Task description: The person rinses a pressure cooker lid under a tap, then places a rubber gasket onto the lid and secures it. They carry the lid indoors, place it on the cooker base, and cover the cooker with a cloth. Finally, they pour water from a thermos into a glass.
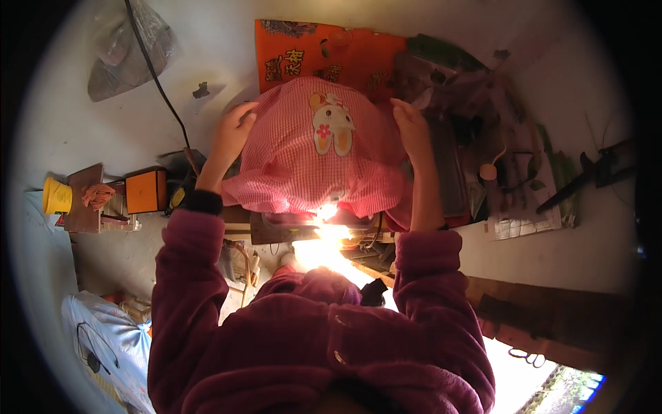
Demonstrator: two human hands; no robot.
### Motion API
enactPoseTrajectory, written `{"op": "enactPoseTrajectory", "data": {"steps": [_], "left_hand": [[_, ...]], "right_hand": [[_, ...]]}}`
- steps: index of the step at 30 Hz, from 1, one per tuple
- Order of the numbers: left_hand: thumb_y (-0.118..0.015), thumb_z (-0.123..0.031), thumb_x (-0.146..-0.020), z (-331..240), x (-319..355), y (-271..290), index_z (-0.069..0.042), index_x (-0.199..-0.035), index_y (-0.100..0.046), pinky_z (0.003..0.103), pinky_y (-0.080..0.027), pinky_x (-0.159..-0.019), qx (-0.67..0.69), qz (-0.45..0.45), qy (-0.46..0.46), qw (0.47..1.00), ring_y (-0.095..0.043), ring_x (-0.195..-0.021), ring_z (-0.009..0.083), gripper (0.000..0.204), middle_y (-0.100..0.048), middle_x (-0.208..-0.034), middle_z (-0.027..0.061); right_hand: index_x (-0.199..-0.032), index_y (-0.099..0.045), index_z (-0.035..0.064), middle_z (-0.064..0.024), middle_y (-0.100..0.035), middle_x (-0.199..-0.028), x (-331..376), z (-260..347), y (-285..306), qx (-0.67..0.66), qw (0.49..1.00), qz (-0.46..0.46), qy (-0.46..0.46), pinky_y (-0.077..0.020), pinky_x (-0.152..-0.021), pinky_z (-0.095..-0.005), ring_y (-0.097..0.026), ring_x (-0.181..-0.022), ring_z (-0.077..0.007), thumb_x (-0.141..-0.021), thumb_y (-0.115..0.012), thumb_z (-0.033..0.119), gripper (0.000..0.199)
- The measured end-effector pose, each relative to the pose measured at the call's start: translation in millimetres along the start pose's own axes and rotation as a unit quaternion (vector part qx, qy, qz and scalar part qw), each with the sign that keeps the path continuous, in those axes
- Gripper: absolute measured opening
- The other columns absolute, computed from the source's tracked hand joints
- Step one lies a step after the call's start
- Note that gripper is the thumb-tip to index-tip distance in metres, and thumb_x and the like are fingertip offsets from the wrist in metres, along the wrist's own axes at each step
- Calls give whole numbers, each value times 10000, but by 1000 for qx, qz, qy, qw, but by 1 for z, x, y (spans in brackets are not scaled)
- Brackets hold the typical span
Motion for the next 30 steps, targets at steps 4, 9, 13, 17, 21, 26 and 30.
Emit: {"op": "enactPoseTrajectory", "data": {"steps": [4,9,13,17,21,26,30], "left_hand": [[-534,-213,-952,62,-54,-47,-45,-1169,-623,280,-479,-795,-63,61,50,995,-627,-910,190,288,-654,-1071,102],[-517,-252,-950,107,-79,-88,-36,-1177,-622,305,-484,-796,-1,190,169,967,-637,-883,209,330,-672,-1051,119],[-554,-208,-912,114,-74,-108,-1,-1137,-640,316,-481,-802,148,262,254,919,-628,-906,203,319,-670,-1071,125],[-594,-187,-872,123,-79,-122,7,-1120,-651,323,-483,-820,135,296,215,921,-632,-947,232,320,-670,-1087,131],[-596,-226,-877,125,-101,-125,-9,-1138,-651,320,-481,-832,60,310,199,928,-626,-972,231,344,-674,-1064,122],[-563,-273,-903,97,-111,-122,1,-1161,-618,330,-468,-854,161,275,157,935,-617,-994,226,381,-667,-1097,111],[-519,-310,-923,103,-90,-130,-53,-1206,-597,362,-453,-898,27,283,16,959,-598,-1066,289,390,-648,-1161,122]], "right_hand": [[-1134,-624,-9,-136,-643,-1110,-44,-64,-46,-62,987,84,-123,-428,-914,-327,-583,-1064,-242,-948,-479,298,387],[-1089,-652,4,-88,-669,-1044,-56,-134,-80,-240,887,210,-334,-481,-788,-312,-623,-910,-183,-892,-559,219,306],[-993,-689,19,-71,-688,-912,-59,-143,-74,-263,881,209,-334,-494,-717,-299,-631,-772,-166,-820,-638,169,234],[-967,-685,6,-90,-694,-896,-84,-129,-46,-93,963,74,-241,-486,-700,-317,-635,-825,-204,-815,-663,177,231],[-980,-685,26,-120,-692,-915,-110,-112,-7,75,977,-111,-167,-489,-738,-354,-644,-858,-247,-817,-651,211,250],[-1006,-676,20,-164,-680,-1000,-117,-140,-21,282,938,-2,-200,-493,-776,-390,-644,-927,-300,-838,-628,267,303],[-1029,-663,11,-172,-677,-970,-82,-171,-41,185,959,90,-194,-500,-774,-371,-645,-917,-280,-839,-637,284,334]]}}
Point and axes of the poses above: each hand's wrist, its own x-axis away from the middle knuckle, its own y-axis out of the back of the hand, z = x × y, the point moved 5 cm from there along -x, towards the middle knuckle
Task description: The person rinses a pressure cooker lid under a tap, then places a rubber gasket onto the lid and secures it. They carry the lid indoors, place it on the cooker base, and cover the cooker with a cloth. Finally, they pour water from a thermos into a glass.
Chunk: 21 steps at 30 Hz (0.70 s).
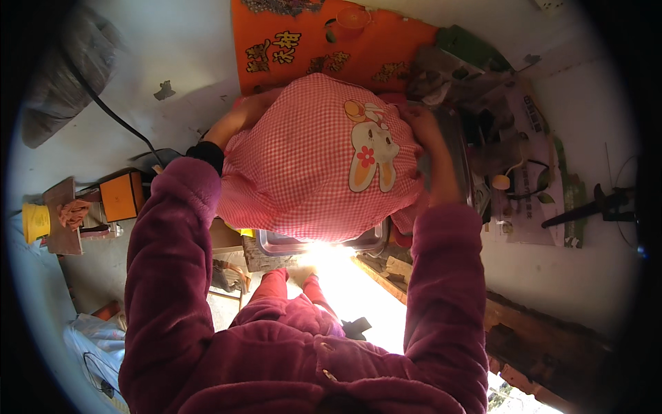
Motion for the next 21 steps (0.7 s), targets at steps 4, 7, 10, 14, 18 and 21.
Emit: {"op": "enactPoseTrajectory", "data": {"steps": [4,7,10,14,18,21], "left_hand": [[-470,-295,-946,50,6,-23,-123,-1229,-599,382,-472,-882,-18,90,74,993,-608,-1065,285,355,-621,-1203,128],[-461,-292,-945,59,20,-15,-117,-1190,-616,401,-469,-888,-116,43,145,982,-599,-1068,295,339,-624,-1183,137],[-467,-293,-941,66,33,-15,-100,-1166,-624,401,-463,-895,-150,76,169,971,-591,-1075,292,336,-624,-1175,143],[-496,-306,-932,93,40,-27,-91,-1168,-624,371,-461,-901,-144,40,23,989,-597,-1078,280,345,-621,-1181,155],[-506,-353,-946,119,105,-17,-67,-1193,-617,308,-434,-932,148,-178,154,961,-590,-1082,227,394,-623,-1186,134],[-529,-362,-952,90,177,-21,-28,-1226,-592,272,-403,-954,287,-211,153,922,-553,-1081,162,437,-616,-1175,100]], "right_hand": [[-1052,-652,0,-127,-657,-1012,58,-29,15,-168,984,-60,-12,-493,-791,-305,-617,-890,-187,-819,-676,230,329],[-1141,-609,4,-86,-604,-1119,118,-38,32,-228,954,-178,-72,-477,-813,-281,-566,-920,-135,-812,-695,176,382],[-1270,-530,26,-83,-553,-1227,176,-21,26,-260,958,-121,-15,-464,-856,-291,-553,-998,-147,-820,-695,154,496],[-1354,-437,6,-109,-538,-1262,205,-3,-1,-370,925,36,72,-416,-947,-305,-526,-1106,-172,-868,-641,172,552],[-1331,-455,-24,-123,-545,-1257,208,-32,-4,-252,967,-12,29,-382,-989,-297,-502,-1161,-166,-935,-538,319,531],[-1290,-501,-16,-98,-571,-1207,223,-53,-9,-258,965,-28,-23,-404,-947,-278,-522,-1108,-143,-958,-469,437,563]]}}
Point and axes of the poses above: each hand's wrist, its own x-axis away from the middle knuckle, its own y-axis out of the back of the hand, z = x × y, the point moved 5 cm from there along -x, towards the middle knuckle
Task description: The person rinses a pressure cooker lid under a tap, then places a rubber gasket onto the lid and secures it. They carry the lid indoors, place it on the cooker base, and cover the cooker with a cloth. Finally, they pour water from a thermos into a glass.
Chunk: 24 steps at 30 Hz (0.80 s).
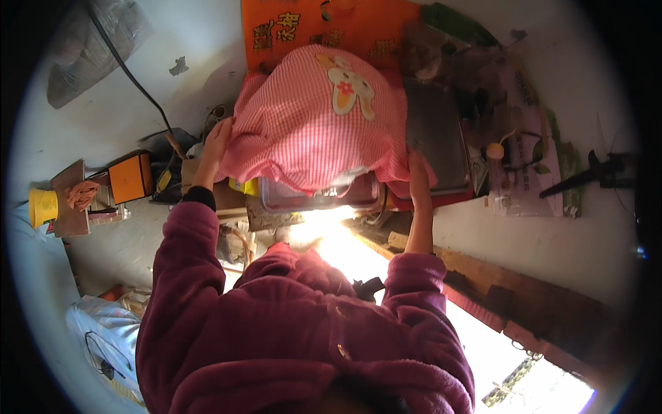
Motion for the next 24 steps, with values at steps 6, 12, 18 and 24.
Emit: {"op": "enactPoseTrajectory", "data": {"steps": [6,12,18,24], "left_hand": [[-572,-310,-938,-36,103,-15,-5,-1218,-588,272,-398,-946,44,56,55,996,-538,-1083,124,414,-609,-1179,79],[-737,-200,-768,-36,115,-14,5,-1036,-644,272,-472,-757,-123,154,132,972,-619,-815,135,350,-680,-903,39],[-656,-140,-837,-49,130,24,-14,-1202,-573,293,-453,-839,254,-10,104,962,-594,-958,142,395,-636,-1052,59],[-740,-349,-763,-96,146,26,4,-1421,-307,376,-381,-1018,-379,-110,-7,919,-460,-1246,326,864,-450,-1364,198]], "right_hand": [[-1209,-564,19,-8,-588,-1028,47,0,-4,-129,982,31,-134,-440,-650,-265,-537,-784,-88,-917,-533,517,579],[-1137,-554,8,-56,-613,-1057,64,39,-4,-186,977,102,-5,-478,-810,-319,-587,-912,-142,-850,-686,339,457],[-1134,-555,-18,-83,-626,-1037,88,42,21,-60,997,37,-25,-493,-802,-323,-607,-911,-171,-701,-800,165,531],[-1084,-602,-36,-104,-659,-983,99,65,37,-202,973,68,-94,-519,-768,-315,-643,-837,-204,-767,-715,116,369]]}}
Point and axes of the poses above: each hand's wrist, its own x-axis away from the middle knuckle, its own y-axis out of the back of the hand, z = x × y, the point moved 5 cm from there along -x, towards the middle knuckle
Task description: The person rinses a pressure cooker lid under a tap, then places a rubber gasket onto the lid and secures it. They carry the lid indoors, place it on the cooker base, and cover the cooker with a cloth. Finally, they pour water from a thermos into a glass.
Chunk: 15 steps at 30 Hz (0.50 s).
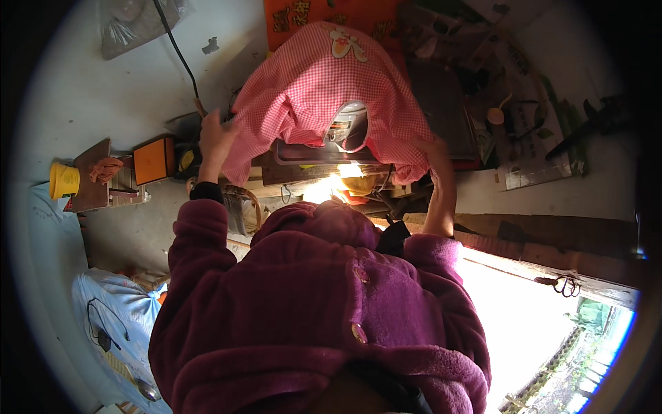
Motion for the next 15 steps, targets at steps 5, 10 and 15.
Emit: {"op": "enactPoseTrajectory", "data": {"steps": [5,10,15], "left_hand": [[-773,-285,-702,-58,10,-58,-28,-1458,-245,337,-307,-1079,42,110,-184,976,-368,-1336,302,957,-342,-1464,189],[-768,-279,-675,-51,-3,-92,11,-1226,-513,377,-438,-907,145,143,-131,970,-576,-1051,348,672,-598,-1142,214],[-747,-184,-721,-21,17,-62,20,-1076,-615,333,-471,-817,298,249,66,919,-634,-884,225,431,-672,-997,101]], "right_hand": [[-1079,-609,-36,-132,-658,-1022,28,7,-27,-196,970,140,-32,-539,-794,-354,-656,-862,-235,-814,-672,147,328],[-1229,-502,-45,-143,-631,-1096,43,-14,-55,-170,958,200,-119,-533,-836,-374,-650,-908,-234,-776,-737,214,572],[-1335,-394,-32,-108,-608,-1119,52,-30,-51,-102,974,202,-26,-511,-829,-329,-623,-945,-194,-716,-798,233,785]]}}
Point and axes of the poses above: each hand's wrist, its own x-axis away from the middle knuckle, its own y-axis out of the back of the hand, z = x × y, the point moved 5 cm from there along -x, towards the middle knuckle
